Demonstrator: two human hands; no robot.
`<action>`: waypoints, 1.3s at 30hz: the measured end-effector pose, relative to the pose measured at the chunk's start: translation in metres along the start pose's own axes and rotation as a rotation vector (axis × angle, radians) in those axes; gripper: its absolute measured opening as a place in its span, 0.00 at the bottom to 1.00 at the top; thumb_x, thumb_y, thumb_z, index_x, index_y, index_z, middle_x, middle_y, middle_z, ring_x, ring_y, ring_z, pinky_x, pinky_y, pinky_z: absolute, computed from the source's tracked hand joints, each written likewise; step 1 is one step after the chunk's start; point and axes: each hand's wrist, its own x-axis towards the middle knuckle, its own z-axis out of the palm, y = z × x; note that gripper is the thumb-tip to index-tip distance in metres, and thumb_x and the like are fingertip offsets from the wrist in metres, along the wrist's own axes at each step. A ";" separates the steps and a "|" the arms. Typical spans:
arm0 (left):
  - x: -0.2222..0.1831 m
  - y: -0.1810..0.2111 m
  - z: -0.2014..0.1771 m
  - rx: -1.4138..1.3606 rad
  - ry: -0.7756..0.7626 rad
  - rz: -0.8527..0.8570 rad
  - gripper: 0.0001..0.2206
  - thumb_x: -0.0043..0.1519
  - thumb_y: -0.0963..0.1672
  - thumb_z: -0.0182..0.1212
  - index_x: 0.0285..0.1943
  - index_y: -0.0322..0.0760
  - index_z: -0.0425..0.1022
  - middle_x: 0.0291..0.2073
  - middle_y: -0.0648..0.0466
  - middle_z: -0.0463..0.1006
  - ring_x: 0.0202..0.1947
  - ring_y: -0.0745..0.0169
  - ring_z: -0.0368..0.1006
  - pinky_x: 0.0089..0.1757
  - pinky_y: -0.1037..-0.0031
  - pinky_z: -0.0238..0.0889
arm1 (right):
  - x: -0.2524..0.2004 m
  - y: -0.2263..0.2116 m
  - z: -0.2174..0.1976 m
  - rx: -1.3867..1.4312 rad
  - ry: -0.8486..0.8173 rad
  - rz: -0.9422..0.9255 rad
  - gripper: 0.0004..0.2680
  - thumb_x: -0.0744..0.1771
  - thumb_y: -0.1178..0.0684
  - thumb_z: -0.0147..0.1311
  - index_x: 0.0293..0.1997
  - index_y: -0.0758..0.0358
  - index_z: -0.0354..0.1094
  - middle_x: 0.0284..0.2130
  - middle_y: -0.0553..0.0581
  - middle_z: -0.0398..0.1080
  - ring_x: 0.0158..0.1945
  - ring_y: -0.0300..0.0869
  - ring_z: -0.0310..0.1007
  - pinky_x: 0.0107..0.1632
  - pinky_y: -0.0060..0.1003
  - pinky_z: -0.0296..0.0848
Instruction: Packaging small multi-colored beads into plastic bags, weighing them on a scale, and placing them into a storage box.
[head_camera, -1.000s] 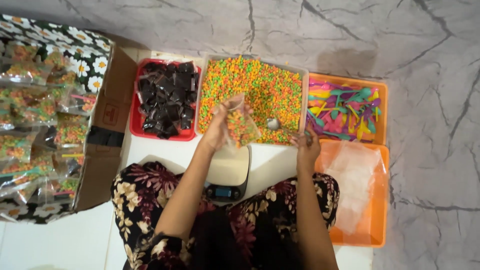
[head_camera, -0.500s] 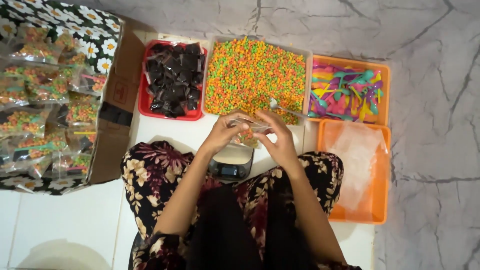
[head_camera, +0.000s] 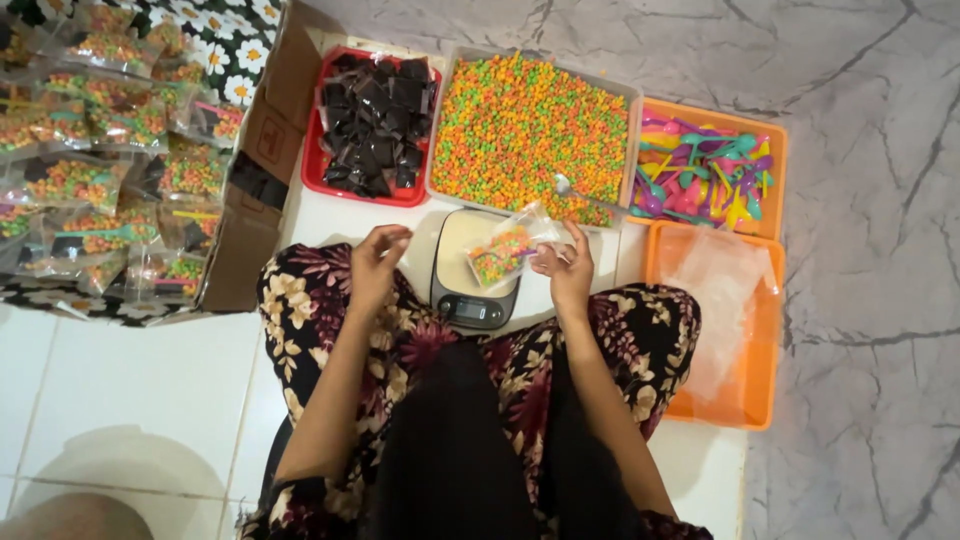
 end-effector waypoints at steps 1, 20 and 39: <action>-0.002 -0.014 -0.007 0.002 0.001 -0.004 0.10 0.64 0.37 0.62 0.53 0.35 0.78 0.44 0.44 0.82 0.49 0.50 0.77 0.48 0.62 0.73 | 0.002 0.018 -0.003 -0.001 -0.001 0.005 0.24 0.67 0.62 0.60 0.71 0.61 0.54 0.37 0.60 0.72 0.33 0.44 0.80 0.39 0.37 0.85; -0.023 -0.011 0.002 0.347 0.015 0.064 0.11 0.61 0.33 0.59 0.29 0.38 0.80 0.42 0.48 0.81 0.46 0.45 0.78 0.48 0.60 0.71 | -0.004 0.053 -0.025 -0.137 0.082 0.299 0.20 0.67 0.56 0.64 0.67 0.62 0.64 0.65 0.73 0.55 0.70 0.66 0.56 0.69 0.57 0.58; -0.028 0.003 0.009 0.307 0.050 -0.076 0.13 0.67 0.48 0.64 0.29 0.42 0.79 0.16 0.56 0.77 0.22 0.67 0.71 0.34 0.77 0.66 | 0.002 0.065 -0.027 -0.175 0.043 0.309 0.19 0.66 0.56 0.64 0.65 0.60 0.67 0.63 0.72 0.59 0.69 0.64 0.60 0.68 0.60 0.58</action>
